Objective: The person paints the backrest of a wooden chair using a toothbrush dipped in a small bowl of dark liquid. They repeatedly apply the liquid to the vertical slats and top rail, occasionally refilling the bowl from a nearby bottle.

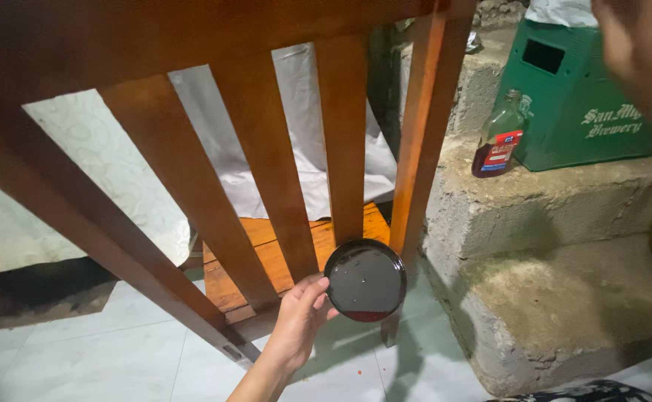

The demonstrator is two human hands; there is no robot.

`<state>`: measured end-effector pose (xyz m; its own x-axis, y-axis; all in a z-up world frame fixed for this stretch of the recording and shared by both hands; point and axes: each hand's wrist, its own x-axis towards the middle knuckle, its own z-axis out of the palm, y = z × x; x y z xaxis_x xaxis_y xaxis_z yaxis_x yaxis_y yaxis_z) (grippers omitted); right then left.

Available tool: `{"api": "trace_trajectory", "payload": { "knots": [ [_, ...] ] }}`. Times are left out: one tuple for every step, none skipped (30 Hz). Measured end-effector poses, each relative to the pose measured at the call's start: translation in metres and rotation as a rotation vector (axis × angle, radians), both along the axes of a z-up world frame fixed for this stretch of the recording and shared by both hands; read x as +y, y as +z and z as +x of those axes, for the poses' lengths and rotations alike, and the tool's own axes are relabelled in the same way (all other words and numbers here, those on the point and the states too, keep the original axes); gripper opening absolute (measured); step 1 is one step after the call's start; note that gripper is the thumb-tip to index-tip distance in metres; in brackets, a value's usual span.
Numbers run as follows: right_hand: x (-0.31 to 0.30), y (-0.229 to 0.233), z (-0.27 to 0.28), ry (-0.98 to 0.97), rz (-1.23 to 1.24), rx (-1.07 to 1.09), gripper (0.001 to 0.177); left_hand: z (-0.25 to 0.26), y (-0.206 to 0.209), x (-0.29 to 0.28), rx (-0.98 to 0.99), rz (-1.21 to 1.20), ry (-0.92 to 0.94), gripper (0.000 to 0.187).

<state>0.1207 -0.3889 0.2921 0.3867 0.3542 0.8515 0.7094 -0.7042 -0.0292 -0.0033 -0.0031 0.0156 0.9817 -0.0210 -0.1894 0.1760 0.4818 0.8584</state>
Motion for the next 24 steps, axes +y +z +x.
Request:
{"api": "trace_trajectory", "payload": {
  "knots": [
    [0.001,0.000,-0.001,-0.003,-0.001,0.002,0.023,-0.001,0.001,-0.001,-0.007,-0.006,-0.001,0.041],
    [0.003,0.001,0.000,-0.009,0.004,0.002,0.023,-0.002,0.002,-0.001,0.007,-0.002,0.008,0.040],
    [0.005,0.000,0.000,-0.014,0.001,0.006,0.023,-0.002,0.003,-0.001,0.020,0.002,0.014,0.040],
    [0.007,-0.003,-0.002,-0.018,-0.005,0.015,0.023,-0.003,0.003,-0.001,0.034,0.006,0.020,0.039],
    [0.009,-0.004,-0.003,-0.023,-0.006,0.020,0.024,-0.003,0.002,-0.001,0.021,0.003,0.012,0.039],
    [0.010,-0.004,-0.004,-0.021,-0.008,0.024,0.024,-0.002,0.001,-0.001,0.008,-0.001,0.005,0.039],
    [0.011,-0.006,-0.007,-0.024,-0.012,0.024,0.024,-0.001,0.000,-0.001,-0.008,-0.003,-0.003,0.040],
    [0.013,-0.007,-0.009,-0.027,-0.014,0.022,0.024,-0.001,-0.002,-0.001,-0.007,-0.006,-0.001,0.040],
    [0.015,-0.008,-0.011,-0.024,-0.017,0.025,0.024,0.000,-0.003,-0.001,-0.005,-0.009,0.001,0.040],
    [0.017,-0.009,-0.012,-0.027,-0.020,0.025,0.024,-0.001,-0.003,-0.001,-0.002,-0.012,0.004,0.040],
    [0.019,-0.011,-0.013,-0.024,-0.021,0.026,0.024,-0.002,-0.003,0.000,-0.004,-0.005,0.002,0.040],
    [0.022,-0.012,-0.014,-0.023,-0.027,0.025,0.024,-0.004,-0.002,0.001,-0.006,0.002,-0.001,0.040],
    [0.024,-0.014,-0.015,-0.021,-0.028,0.026,0.025,-0.006,-0.001,0.002,-0.006,0.009,-0.002,0.040],
    [0.025,-0.016,-0.016,-0.014,-0.030,0.027,0.025,-0.007,0.001,0.002,-0.010,0.009,0.001,0.040],
    [0.026,-0.019,-0.017,-0.006,-0.031,0.029,0.025,-0.008,0.002,0.002,-0.015,0.008,0.002,0.040],
    [0.025,-0.018,-0.016,0.006,-0.029,0.035,0.025,-0.010,0.003,0.003,-0.020,0.008,0.004,0.040],
    [0.024,-0.019,-0.015,0.016,-0.027,0.038,0.026,-0.010,0.004,0.003,-0.019,0.014,0.007,0.040],
    [0.022,-0.019,-0.014,0.027,-0.026,0.042,0.026,-0.011,0.005,0.004,-0.019,0.020,0.011,0.041],
    [0.019,-0.018,-0.012,0.039,-0.018,0.048,0.026,-0.012,0.006,0.004,-0.019,0.026,0.013,0.041],
    [0.015,-0.013,-0.008,0.052,-0.008,0.049,0.026,-0.012,0.007,0.004,-0.005,0.029,0.021,0.040],
    [0.011,-0.007,-0.002,0.055,0.005,0.044,0.027,-0.012,0.008,0.004,0.010,0.032,0.030,0.040],
    [0.007,-0.002,0.004,0.049,0.021,0.039,0.027,-0.012,0.009,0.004,0.024,0.035,0.039,0.040],
    [0.002,0.003,0.008,0.043,0.032,0.037,0.027,-0.013,0.009,0.005,0.016,0.031,0.035,0.040],
    [-0.003,0.006,0.013,0.042,0.041,0.036,0.028,-0.013,0.008,0.006,0.009,0.027,0.030,0.039]
  ]
}}
